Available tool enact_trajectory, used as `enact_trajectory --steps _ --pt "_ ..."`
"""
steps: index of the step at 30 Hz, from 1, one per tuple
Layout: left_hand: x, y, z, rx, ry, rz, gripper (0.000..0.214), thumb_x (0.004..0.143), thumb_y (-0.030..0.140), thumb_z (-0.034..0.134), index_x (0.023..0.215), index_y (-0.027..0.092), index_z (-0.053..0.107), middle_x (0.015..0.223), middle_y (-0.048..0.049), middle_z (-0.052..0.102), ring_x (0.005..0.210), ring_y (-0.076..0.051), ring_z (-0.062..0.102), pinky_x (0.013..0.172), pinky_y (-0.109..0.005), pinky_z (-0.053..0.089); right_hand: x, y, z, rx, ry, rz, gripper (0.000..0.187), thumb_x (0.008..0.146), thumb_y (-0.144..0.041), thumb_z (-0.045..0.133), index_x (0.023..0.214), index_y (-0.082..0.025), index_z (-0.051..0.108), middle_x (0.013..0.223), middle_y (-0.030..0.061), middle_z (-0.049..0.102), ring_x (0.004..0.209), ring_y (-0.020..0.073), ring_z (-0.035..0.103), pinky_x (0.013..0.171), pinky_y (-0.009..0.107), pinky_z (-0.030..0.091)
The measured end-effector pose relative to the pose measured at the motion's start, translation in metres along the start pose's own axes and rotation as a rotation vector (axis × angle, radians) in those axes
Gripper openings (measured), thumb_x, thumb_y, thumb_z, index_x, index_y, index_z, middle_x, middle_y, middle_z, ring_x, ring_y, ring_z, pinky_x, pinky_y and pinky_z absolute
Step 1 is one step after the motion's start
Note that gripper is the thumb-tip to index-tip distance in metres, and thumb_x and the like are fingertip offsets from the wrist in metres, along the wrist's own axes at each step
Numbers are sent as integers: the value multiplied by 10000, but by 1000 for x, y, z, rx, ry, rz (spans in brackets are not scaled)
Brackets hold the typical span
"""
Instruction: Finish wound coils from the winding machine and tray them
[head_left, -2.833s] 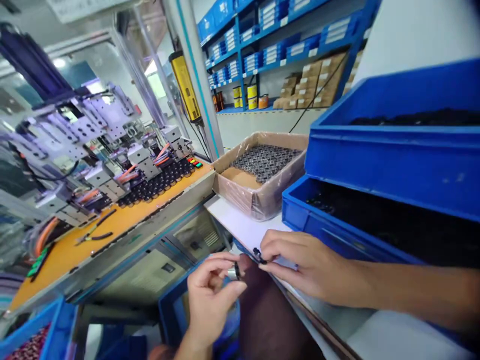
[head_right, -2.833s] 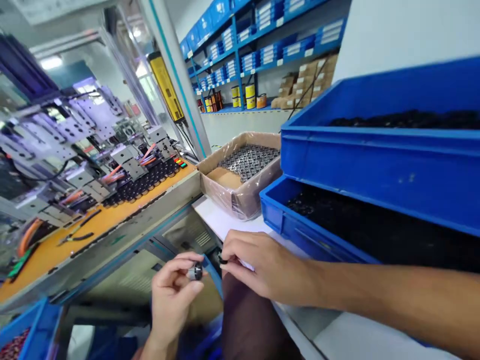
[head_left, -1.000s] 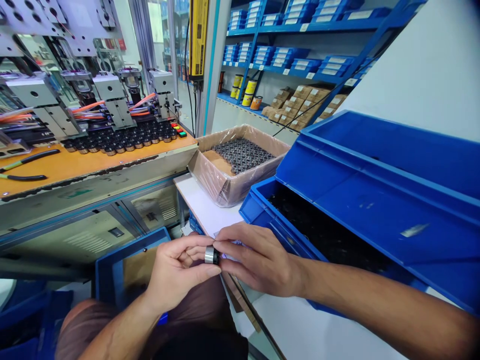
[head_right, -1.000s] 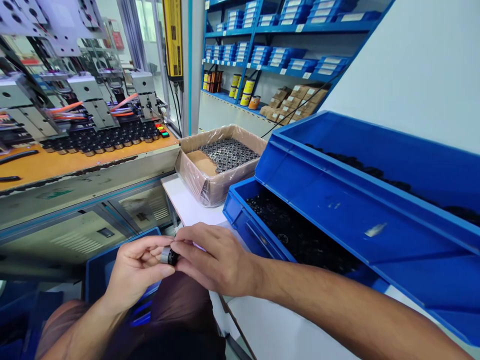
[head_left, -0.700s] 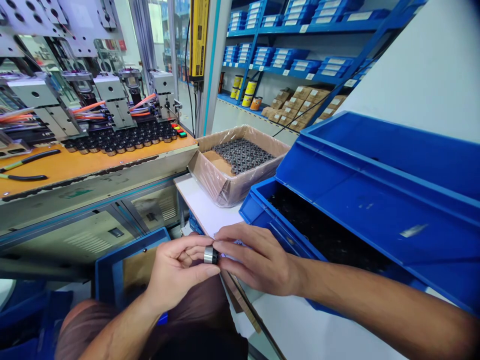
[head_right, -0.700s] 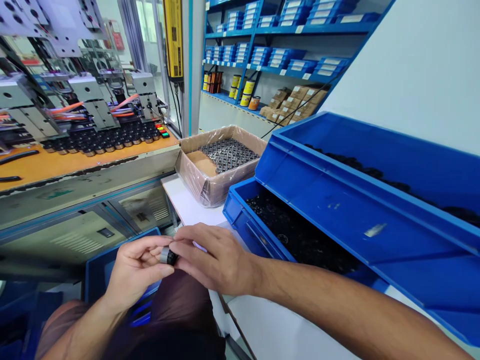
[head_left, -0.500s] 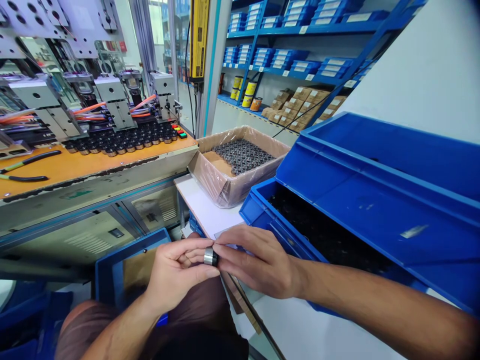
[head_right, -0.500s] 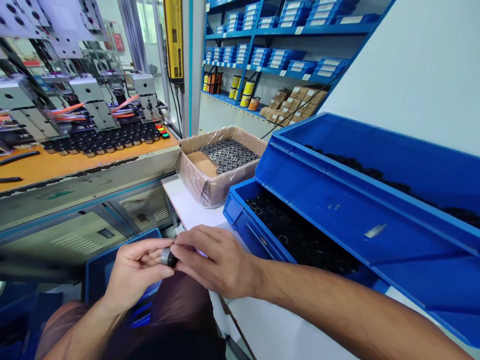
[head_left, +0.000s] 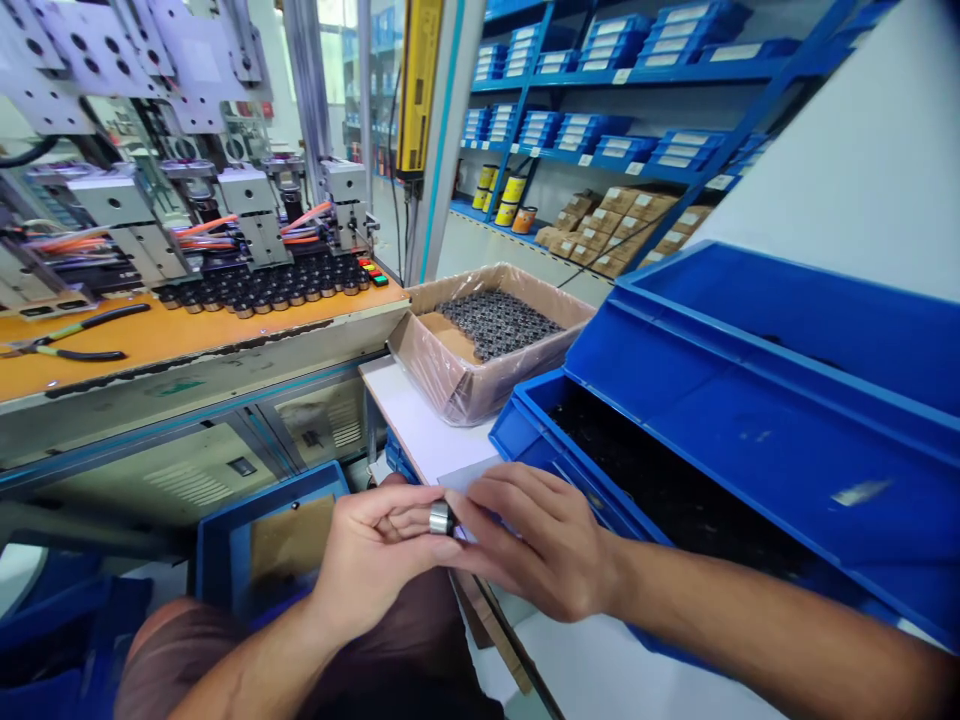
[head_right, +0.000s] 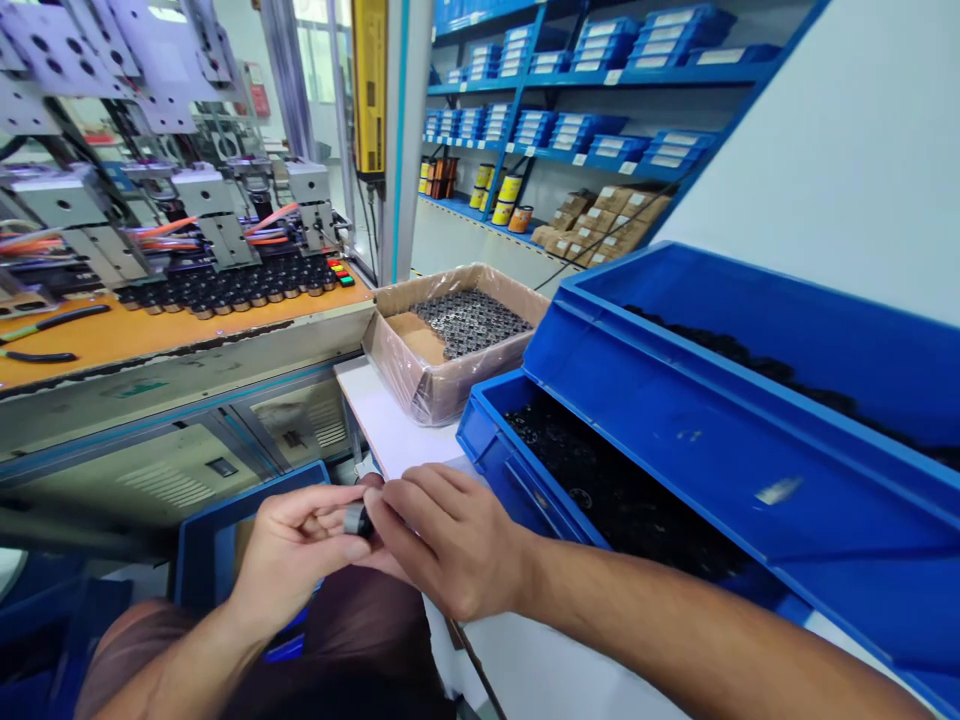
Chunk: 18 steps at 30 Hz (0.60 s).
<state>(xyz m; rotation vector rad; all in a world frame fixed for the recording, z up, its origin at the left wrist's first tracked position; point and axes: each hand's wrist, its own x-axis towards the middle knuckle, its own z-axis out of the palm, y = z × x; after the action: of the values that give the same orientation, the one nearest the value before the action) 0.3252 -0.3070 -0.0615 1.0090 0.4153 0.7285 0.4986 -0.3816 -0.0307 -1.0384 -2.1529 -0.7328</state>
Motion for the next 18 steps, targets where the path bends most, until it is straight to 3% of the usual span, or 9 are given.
enact_trajectory --steps 4,7,10,13,18 --pt "-3 -15 11 -44 130 120 343 598 92 879 904 218 786 894 -39 806 813 -173 770 779 -230 622 -3 -3 1 -28 -24 38 203 908 -180 586 1058 -49 629 838 138 661 791 245 650 641 375 588" --pt "-7 -17 6 165 181 259 386 597 148 896 958 213 777 948 -66 796 851 -207 760 817 -297 622 -8 -7 0 140 -12 130 274 893 -83 559 1164 -67 593 941 156 671 903 248 666 732 373 620" --pt "-10 -8 -5 492 42 424 375 676 227 862 1040 220 770 953 -94 789 858 -230 744 841 -356 598 -13 -13 -2 249 -38 181 274 889 -41 550 1152 -92 605 1011 148 681 973 220 669 825 330 623" --pt "-12 2 -14 666 -110 533 276 770 288 789 1040 235 775 1038 -108 772 902 -234 737 857 -369 577 -15 -16 -2 272 -72 191 203 924 -78 528 1101 -99 625 1002 136 693 984 195 676 852 285 620" --pt "-12 9 -23 765 -98 673 244 820 255 744 1060 209 751 1013 -100 789 900 -225 759 817 -322 593 -15 4 -8 183 -147 198 245 959 -264 569 1172 -156 627 1031 109 707 978 212 688 830 326 628"
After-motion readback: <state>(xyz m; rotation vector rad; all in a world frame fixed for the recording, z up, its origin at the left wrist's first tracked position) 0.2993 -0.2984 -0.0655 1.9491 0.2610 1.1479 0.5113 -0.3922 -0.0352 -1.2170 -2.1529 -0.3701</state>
